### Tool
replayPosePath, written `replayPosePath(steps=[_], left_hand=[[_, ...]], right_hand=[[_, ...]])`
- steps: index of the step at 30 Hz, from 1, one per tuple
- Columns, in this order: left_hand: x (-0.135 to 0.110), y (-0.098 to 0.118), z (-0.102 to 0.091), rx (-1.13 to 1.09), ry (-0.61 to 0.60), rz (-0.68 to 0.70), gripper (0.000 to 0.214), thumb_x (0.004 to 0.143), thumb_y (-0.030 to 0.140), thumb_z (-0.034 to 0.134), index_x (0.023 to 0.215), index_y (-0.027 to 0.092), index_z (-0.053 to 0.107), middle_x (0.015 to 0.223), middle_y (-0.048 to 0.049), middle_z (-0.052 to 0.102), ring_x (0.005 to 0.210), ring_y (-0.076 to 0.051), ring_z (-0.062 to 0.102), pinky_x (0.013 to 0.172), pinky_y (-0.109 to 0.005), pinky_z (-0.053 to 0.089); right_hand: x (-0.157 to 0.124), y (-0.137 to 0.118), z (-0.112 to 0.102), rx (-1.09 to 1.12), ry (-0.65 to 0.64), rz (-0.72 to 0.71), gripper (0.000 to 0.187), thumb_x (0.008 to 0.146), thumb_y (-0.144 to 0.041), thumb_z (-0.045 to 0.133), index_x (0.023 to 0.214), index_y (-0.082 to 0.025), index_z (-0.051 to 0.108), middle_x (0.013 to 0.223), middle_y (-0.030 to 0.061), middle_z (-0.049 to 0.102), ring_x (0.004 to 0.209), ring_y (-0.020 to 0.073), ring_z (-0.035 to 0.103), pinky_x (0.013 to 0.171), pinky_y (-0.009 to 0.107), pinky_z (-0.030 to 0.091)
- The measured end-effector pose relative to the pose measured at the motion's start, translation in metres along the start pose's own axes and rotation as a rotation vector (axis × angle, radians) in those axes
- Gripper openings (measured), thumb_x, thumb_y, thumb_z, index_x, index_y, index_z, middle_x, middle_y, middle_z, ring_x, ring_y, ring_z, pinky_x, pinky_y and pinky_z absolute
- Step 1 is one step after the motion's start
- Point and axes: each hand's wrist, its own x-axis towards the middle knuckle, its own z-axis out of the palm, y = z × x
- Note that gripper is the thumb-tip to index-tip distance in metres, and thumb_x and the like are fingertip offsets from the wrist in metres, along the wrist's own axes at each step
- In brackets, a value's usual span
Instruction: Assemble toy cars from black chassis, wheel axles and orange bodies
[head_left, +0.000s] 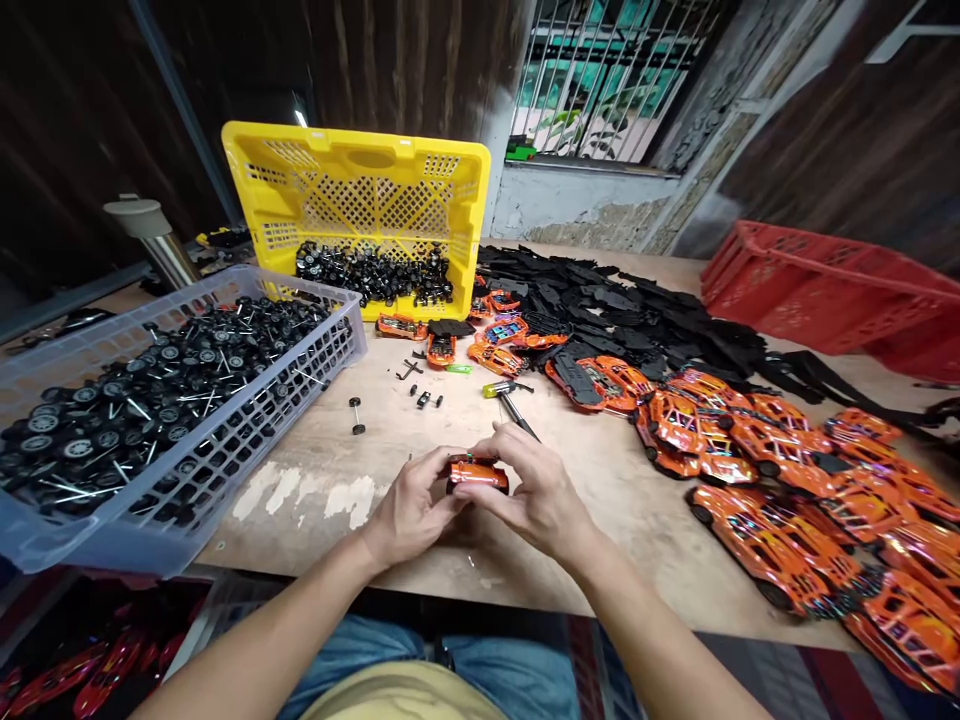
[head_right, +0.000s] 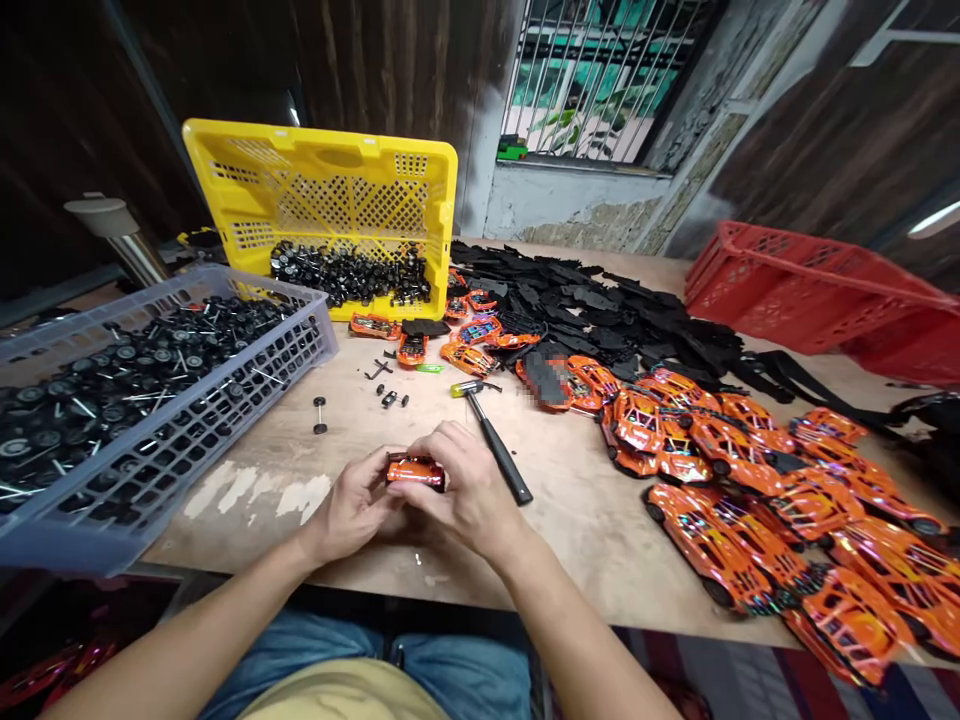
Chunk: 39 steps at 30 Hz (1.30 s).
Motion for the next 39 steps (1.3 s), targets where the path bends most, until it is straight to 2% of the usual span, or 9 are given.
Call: replayPosePath(steps=[4, 10, 13, 16, 21, 26, 30, 35, 39], left_hand=[[-0.003, 0.000, -0.008, -0.042, -0.004, 0.013, 0.037, 0.086, 0.021, 0.060, 0.122, 0.018, 0.053, 0.117, -0.0086, 0.065, 0.109, -0.022, 0.062, 0.096, -0.033, 0.048], [0.001, 0.033, -0.039, 0.378, -0.057, 0.052, 0.052, 0.076, 0.019, 0.067, 0.126, 0.021, 0.054, 0.122, -0.0084, 0.064, 0.110, -0.023, 0.061, 0.098, -0.035, 0.046], [0.003, 0.028, -0.055, 0.476, -0.022, -0.155, 0.036, 0.081, 0.032, 0.064, 0.115, 0.019, 0.062, 0.097, -0.0052, 0.071, 0.090, -0.021, 0.066, 0.083, -0.032, 0.051], [0.002, 0.001, -0.065, 0.375, 0.118, -0.446, 0.035, 0.077, 0.043, 0.066, 0.097, 0.015, 0.064, 0.078, -0.0033, 0.069, 0.075, -0.020, 0.067, 0.066, -0.027, 0.052], [0.002, -0.027, -0.063, 0.061, 0.066, -0.883, 0.044, 0.069, 0.055, 0.071, 0.085, 0.016, 0.058, 0.059, 0.0014, 0.064, 0.049, -0.015, 0.063, 0.044, -0.022, 0.048], [0.006, -0.023, -0.055, 0.132, 0.067, -0.952, 0.046, 0.076, 0.056, 0.064, 0.096, 0.015, 0.059, 0.058, -0.0034, 0.067, 0.042, -0.017, 0.064, 0.033, -0.017, 0.041], [0.010, -0.028, -0.048, 0.167, 0.071, -0.916, 0.045, 0.080, 0.058, 0.057, 0.089, 0.014, 0.059, 0.054, -0.0056, 0.067, 0.042, -0.019, 0.065, 0.030, -0.018, 0.040], [0.013, -0.030, -0.042, 0.180, 0.090, -0.931, 0.045, 0.081, 0.058, 0.055, 0.089, 0.014, 0.058, 0.054, -0.0050, 0.067, 0.040, -0.018, 0.064, 0.028, -0.017, 0.035], [0.012, -0.029, -0.042, 0.181, 0.096, -0.932, 0.045, 0.081, 0.058, 0.055, 0.092, 0.015, 0.058, 0.053, -0.0035, 0.066, 0.041, -0.018, 0.065, 0.028, -0.016, 0.034]], right_hand=[[-0.009, 0.004, 0.005, 0.068, 0.003, 0.019, 0.038, 0.085, -0.027, 0.067, 0.121, -0.022, 0.054, 0.106, 0.0085, 0.065, 0.097, 0.0216, 0.062, 0.083, 0.036, 0.052], [0.003, -0.008, 0.007, -0.010, -0.130, 0.016, 0.068, 0.085, -0.018, 0.064, 0.144, -0.024, 0.032, 0.119, 0.0097, 0.060, 0.105, 0.0224, 0.059, 0.092, 0.039, 0.050], [0.003, 0.003, 0.000, -0.117, -0.104, 0.035, 0.067, 0.087, -0.026, 0.064, 0.145, -0.024, 0.031, 0.125, 0.0105, 0.057, 0.114, 0.0239, 0.054, 0.099, 0.041, 0.045], [-0.010, 0.037, -0.002, -0.445, 0.027, 0.374, 0.057, 0.087, -0.038, 0.062, 0.136, -0.016, 0.044, 0.120, 0.0164, 0.056, 0.112, 0.0296, 0.052, 0.096, 0.044, 0.043], [-0.028, 0.074, -0.001, -0.657, -0.120, 0.737, 0.025, 0.090, -0.025, 0.052, 0.110, -0.012, 0.059, 0.104, 0.0172, 0.059, 0.095, 0.0273, 0.055, 0.079, 0.036, 0.045], [-0.052, 0.021, -0.025, -0.359, -0.098, 0.671, 0.030, 0.099, -0.028, 0.033, 0.108, -0.014, 0.058, 0.077, 0.0058, 0.064, 0.065, 0.0160, 0.061, 0.062, 0.025, 0.048], [-0.100, -0.022, -0.006, -0.168, -0.042, 0.587, 0.045, 0.100, -0.031, 0.028, 0.139, -0.015, 0.043, 0.082, 0.0077, 0.068, 0.051, 0.0142, 0.060, 0.050, 0.023, 0.049], [-0.129, -0.016, 0.035, -0.250, -0.103, 0.568, 0.051, 0.099, -0.026, 0.026, 0.144, -0.009, 0.040, 0.079, 0.0125, 0.071, 0.057, 0.0206, 0.068, 0.055, 0.028, 0.055], [-0.119, -0.014, 0.021, -0.202, -0.095, 0.567, 0.051, 0.099, -0.028, 0.027, 0.144, -0.008, 0.041, 0.074, 0.0104, 0.071, 0.054, 0.0186, 0.066, 0.053, 0.026, 0.055]])
